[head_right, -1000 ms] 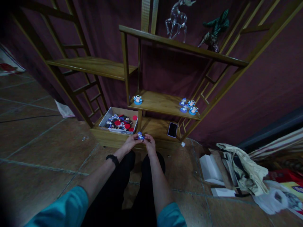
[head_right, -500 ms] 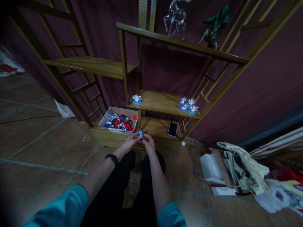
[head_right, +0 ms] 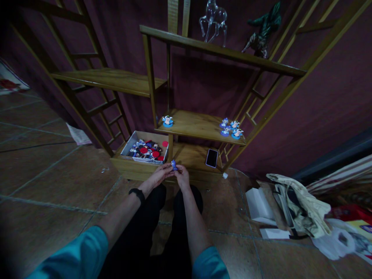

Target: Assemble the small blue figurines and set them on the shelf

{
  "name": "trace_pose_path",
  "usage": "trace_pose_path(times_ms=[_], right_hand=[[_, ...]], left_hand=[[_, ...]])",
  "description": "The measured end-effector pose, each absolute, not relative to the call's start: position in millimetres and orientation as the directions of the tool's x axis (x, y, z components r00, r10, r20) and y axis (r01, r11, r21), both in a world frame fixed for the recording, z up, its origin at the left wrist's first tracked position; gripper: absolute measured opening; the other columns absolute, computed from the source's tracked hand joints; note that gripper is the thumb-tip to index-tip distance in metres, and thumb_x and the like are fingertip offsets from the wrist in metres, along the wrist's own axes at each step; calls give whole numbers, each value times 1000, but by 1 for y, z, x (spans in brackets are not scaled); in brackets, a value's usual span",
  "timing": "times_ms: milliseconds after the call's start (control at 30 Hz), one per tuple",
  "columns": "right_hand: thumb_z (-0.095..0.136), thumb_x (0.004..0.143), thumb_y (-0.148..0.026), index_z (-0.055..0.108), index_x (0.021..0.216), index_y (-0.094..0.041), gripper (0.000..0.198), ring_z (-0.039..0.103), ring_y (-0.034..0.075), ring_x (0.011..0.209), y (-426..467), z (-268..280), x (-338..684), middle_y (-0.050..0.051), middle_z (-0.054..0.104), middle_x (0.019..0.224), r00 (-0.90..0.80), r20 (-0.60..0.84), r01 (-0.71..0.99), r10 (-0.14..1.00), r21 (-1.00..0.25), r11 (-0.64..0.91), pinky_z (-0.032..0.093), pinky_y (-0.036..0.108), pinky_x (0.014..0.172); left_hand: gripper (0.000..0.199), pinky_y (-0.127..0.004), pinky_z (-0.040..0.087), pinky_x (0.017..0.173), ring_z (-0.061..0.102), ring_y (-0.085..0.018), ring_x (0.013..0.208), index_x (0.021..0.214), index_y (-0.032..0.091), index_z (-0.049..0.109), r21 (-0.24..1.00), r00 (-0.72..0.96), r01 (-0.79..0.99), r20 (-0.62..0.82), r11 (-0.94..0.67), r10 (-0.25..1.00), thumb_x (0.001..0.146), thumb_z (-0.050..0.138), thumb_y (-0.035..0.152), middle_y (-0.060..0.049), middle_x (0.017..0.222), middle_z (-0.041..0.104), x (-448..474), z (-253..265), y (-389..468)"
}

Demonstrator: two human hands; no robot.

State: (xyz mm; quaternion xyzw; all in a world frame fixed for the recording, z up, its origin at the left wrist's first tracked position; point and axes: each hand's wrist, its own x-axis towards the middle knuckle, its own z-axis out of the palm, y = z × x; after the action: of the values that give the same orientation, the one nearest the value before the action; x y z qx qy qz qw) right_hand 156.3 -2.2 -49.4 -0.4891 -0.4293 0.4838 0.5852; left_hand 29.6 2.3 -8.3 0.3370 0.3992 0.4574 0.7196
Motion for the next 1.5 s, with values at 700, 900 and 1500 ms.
trace_pose_path(times_ms=[700, 900, 1500], right_hand=[[65, 57, -21, 64, 84, -21, 27, 61, 14, 69, -6, -40, 154, -4, 68, 72, 186, -41, -188, 982, -982, -5, 51, 26, 67], [69, 54, -23, 66, 79, -20, 26, 64, 15, 66, -9, -32, 153, -1, 70, 74, 196, -119, -335, 973, -941, -48, 54, 30, 66], [77, 55, -29, 69, 82, -17, 31, 67, 20, 81, -16, -26, 155, 5, 72, 83, 3, -183, -455, 983, -876, -161, 51, 40, 83]], left_hand=[[20, -29, 50, 65, 64, -15, 61, 82, 12, 63, 853, 256, -320, -341, 412, 905, 73, 65, 30, -8, 72, 68, 26, -9, 4], [32, -28, 48, 69, 64, -16, 71, 93, 12, 64, 888, 247, -327, -251, 324, 936, 67, 72, 30, -8, 81, 68, 29, -9, 4], [34, -27, 44, 70, 57, -15, 67, 81, 15, 65, 1000, 33, -16, -20, 21, 999, 48, 72, 10, 0, 69, 64, 32, -24, 9]])
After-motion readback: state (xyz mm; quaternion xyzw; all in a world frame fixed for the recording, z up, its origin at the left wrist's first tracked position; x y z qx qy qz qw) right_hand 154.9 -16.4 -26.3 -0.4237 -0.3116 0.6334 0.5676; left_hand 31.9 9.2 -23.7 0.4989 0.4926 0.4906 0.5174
